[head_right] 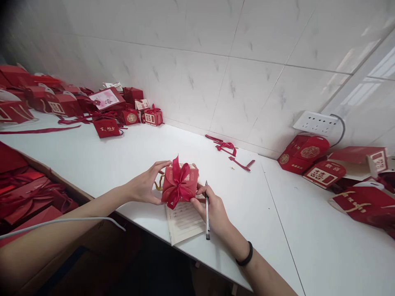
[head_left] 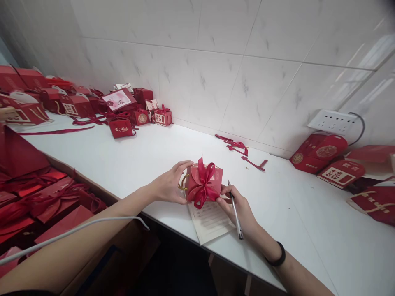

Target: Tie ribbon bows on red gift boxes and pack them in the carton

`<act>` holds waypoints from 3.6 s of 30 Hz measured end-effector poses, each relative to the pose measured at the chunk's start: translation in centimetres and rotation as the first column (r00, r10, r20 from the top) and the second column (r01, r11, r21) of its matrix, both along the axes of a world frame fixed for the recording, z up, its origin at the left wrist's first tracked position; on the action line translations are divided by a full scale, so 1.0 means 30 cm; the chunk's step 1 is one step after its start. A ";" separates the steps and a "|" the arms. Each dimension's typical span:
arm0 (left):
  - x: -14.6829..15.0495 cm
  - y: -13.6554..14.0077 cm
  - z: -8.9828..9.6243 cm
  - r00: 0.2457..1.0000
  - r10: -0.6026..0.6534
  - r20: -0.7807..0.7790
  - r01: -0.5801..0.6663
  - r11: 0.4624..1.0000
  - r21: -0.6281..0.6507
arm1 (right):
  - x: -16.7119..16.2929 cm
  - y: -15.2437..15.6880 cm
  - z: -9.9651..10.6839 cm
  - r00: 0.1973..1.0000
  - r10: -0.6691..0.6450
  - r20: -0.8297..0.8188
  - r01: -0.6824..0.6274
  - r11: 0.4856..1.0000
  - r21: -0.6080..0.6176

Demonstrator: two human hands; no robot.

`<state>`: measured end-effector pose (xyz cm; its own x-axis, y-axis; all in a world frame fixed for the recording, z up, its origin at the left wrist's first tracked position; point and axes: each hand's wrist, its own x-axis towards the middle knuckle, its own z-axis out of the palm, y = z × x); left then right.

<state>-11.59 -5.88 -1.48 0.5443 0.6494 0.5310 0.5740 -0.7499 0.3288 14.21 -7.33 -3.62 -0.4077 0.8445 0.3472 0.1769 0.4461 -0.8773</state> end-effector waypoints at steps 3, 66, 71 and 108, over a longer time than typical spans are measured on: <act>-0.001 0.002 -0.009 1.000 -0.007 0.006 0.007 1.000 0.006 | 0.001 0.001 -0.002 1.000 -0.014 0.006 0.014 1.000 0.009; -0.002 0.010 -0.015 0.907 0.244 0.344 -0.217 0.969 -0.117 | -0.176 0.142 0.026 0.928 -0.211 -0.307 0.205 0.977 -0.052; -0.007 0.015 -0.036 0.899 0.212 0.384 -0.173 0.976 -0.133 | -0.180 0.111 0.067 0.913 -0.136 -0.385 0.257 0.925 0.281; 0.016 0.000 0.022 0.987 -0.036 0.154 -0.033 0.907 0.420 | -0.200 0.094 0.082 0.960 -0.086 -0.265 0.107 0.992 0.065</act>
